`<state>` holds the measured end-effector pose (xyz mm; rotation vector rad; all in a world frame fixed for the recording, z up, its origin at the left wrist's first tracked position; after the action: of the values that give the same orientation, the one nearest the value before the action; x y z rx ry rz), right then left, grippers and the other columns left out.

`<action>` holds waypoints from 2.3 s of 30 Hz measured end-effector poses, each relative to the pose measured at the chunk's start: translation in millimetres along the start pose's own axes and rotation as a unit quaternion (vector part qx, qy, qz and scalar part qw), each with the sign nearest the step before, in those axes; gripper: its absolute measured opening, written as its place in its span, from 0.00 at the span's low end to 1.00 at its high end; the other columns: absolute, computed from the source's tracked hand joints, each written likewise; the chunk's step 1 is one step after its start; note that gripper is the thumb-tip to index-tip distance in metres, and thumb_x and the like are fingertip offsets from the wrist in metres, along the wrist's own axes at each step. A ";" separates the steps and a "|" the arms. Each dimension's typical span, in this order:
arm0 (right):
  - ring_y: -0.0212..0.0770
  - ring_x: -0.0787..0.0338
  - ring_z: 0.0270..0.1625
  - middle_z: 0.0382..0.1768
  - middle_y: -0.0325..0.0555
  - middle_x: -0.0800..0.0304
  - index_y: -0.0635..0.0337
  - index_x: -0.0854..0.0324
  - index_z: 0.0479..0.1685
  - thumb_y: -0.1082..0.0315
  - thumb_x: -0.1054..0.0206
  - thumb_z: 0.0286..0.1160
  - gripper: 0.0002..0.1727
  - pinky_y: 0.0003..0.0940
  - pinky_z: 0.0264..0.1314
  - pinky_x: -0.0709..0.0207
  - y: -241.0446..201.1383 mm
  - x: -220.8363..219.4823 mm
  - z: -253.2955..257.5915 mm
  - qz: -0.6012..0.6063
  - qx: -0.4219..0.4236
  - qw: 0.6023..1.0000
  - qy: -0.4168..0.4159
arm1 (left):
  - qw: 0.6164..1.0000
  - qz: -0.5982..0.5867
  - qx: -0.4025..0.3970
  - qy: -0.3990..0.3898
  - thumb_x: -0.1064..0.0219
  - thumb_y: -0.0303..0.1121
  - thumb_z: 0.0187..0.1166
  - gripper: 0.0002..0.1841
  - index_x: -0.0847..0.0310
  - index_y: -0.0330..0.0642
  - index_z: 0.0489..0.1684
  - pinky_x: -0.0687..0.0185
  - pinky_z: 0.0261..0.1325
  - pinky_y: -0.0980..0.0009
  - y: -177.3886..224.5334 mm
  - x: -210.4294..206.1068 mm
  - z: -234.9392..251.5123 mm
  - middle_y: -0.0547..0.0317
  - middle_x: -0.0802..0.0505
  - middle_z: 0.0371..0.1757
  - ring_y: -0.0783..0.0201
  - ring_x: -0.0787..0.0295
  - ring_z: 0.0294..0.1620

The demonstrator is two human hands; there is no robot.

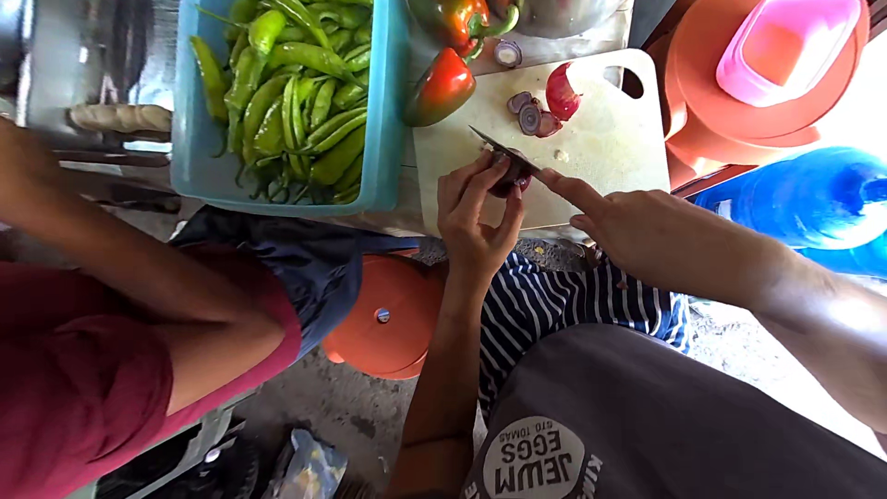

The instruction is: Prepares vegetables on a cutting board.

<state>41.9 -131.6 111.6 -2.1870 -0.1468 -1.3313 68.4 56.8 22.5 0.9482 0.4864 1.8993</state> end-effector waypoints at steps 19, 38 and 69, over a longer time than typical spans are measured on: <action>0.51 0.16 0.27 0.25 0.46 0.20 0.45 0.49 0.96 0.56 0.52 0.96 0.31 0.46 0.28 0.23 -8.6 6.3 -28.8 -0.029 0.002 0.999 0.043 | 0.999 -0.042 -0.013 0.014 0.28 0.28 0.74 0.14 0.11 0.29 0.53 0.12 0.59 0.68 -3.3 -3.2 -0.4 0.40 0.11 0.58 0.57 0.12 0.58; 0.49 0.15 0.23 0.31 0.56 0.18 0.42 0.60 0.97 0.54 0.57 0.97 0.32 0.48 0.29 0.18 15.9 -1.0 36.7 0.141 -0.094 0.981 -0.098 | 0.998 -0.038 0.035 0.042 0.29 0.25 0.68 0.11 0.07 0.30 0.45 0.14 0.64 0.61 2.6 1.3 -1.2 0.42 0.06 0.54 0.52 0.10 0.58; 0.53 0.15 0.23 0.24 0.48 0.17 0.42 0.51 0.96 0.56 0.50 0.95 0.32 0.50 0.24 0.23 0.0 -2.9 -6.8 0.015 0.007 0.994 0.112 | 0.998 -0.053 0.030 0.014 0.29 0.26 0.74 0.12 0.10 0.31 0.51 0.11 0.61 0.65 -2.2 -1.9 -3.5 0.40 0.10 0.58 0.55 0.11 0.61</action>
<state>35.2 -134.6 111.6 -2.0031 -0.0364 -1.5400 67.4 56.4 18.1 0.9178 0.6022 1.8123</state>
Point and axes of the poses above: each hand's wrist, its own z-axis towards the middle knuckle, its own x-axis out of the back of the hand, y = z × x, the point moved 3 cm from there along z, towards the middle knuckle
